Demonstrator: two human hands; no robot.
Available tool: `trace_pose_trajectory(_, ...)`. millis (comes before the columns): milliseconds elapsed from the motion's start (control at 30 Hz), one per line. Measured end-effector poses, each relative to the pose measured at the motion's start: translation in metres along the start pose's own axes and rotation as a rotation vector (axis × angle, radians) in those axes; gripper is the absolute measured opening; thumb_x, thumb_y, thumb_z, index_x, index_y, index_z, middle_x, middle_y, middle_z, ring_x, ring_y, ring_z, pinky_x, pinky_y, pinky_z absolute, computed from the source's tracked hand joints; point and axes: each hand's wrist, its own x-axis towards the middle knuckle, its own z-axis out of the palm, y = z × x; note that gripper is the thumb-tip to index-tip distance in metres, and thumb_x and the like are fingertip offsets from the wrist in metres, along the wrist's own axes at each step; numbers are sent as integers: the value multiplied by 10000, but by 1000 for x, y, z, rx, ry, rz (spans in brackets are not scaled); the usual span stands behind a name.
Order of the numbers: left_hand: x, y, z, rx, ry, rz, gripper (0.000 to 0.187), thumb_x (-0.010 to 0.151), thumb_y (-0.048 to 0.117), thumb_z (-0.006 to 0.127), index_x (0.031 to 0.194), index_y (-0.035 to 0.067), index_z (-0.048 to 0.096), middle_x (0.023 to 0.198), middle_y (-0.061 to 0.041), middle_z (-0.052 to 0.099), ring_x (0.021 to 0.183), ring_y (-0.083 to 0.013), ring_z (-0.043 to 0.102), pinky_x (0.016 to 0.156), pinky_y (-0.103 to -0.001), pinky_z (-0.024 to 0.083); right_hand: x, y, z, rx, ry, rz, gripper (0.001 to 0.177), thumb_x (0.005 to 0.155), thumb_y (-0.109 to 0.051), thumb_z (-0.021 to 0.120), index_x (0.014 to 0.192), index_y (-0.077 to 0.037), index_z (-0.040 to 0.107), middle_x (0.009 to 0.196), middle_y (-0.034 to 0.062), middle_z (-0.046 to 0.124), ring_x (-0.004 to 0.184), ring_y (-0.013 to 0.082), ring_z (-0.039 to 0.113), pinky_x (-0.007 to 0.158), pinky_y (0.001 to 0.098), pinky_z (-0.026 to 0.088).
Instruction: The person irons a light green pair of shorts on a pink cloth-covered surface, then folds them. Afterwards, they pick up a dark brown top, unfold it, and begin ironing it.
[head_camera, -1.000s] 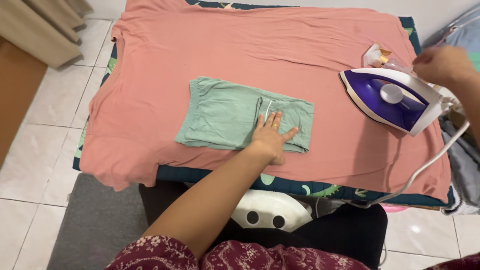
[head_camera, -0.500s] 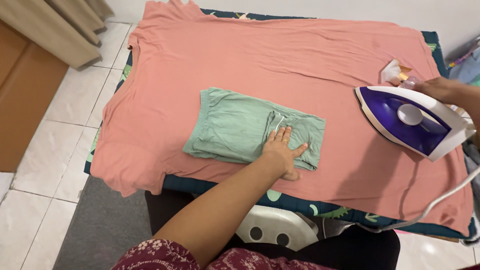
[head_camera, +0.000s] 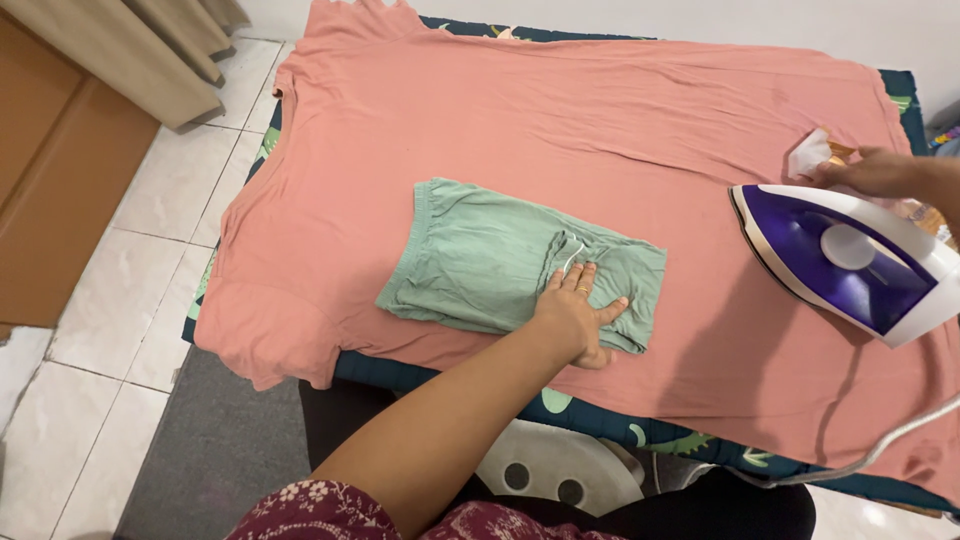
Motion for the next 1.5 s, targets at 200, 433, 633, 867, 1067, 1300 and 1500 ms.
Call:
trace_pose_trajectory(200, 4, -2, 2, -11, -21, 4, 877, 863, 732, 496, 1612, 446, 143, 1694, -232, -14, 1574, -381, -11, 1240, -515, 30, 2, -3, 1, 129, -96, 139, 568, 971, -588, 573, 1250, -144, 794, 1227, 183, 785, 1168, 346, 697, 1050, 473, 504)
trace_pose_trajectory(433, 6, -4, 3, -19, -11, 10, 872, 865, 730, 496, 1613, 449, 147, 1697, -231, -8, 1577, -377, -9, 1243, -512, 33, -26, 4, 9, -666, 306, -141, 404, 860, -566, 683, 1259, -612, 736, 1286, -5, 754, 1146, 195, 723, 968, 332, 581)
trace_pose_trajectory(633, 6, -4, 1, -11, -23, 2, 894, 854, 749, 492, 1616, 444, 136, 1696, -230, -15, 1577, -373, -16, 1243, -509, 31, -39, -6, 0, -451, 532, -238, 207, 799, -398, 822, 1003, -370, 846, 1114, -42, 817, 895, 149, 796, 833, 294, 622)
trace_pose_trajectory(867, 3, -4, -2, -14, -39, 0, 877, 866, 736, 484, 1616, 449, 132, 1702, -218, -30, 1580, -374, -35, 1249, -502, 26, -122, -90, -52, -76, 938, -644, 120, 903, -92, 804, 999, -160, 781, 1124, 105, 658, 970, 225, 709, 846, 333, 586)
trace_pose_trajectory(1067, 2, -4, -4, -18, -48, -1, 864, 874, 701, 493, 1617, 461, 124, 1710, -189, -42, 1584, -353, -40, 1253, -489, 29, -200, -188, -76, 58, 1023, -920, 77, 1012, 92, 661, 1015, 15, 660, 1059, 49, 679, 965, 164, 682, 892, 280, 556)
trace_pose_trajectory(1300, -3, -7, -7, -71, -39, 20, 839, 886, 592, 527, 1614, 474, 127, 1717, -162, -65, 1589, -321, -56, 1257, -471, 43, -270, -251, -11, 694, 713, -1154, 480, 998, 170, 627, 1231, -67, 281, 1282, 121, 487, 1141, 166, 567, 1004, 320, 536)
trace_pose_trajectory(1500, 7, -23, 12, -192, 54, 98, 770, 861, 553, 609, 1558, 433, 305, 1695, -169, -16, 1574, -323, 6, 1246, -474, 76, -316, -267, 62, 955, 562, -806, 597, 821, 139, 578, 1243, -109, 236, 1179, 138, 559, 1072, 198, 650, 980, 404, 569)
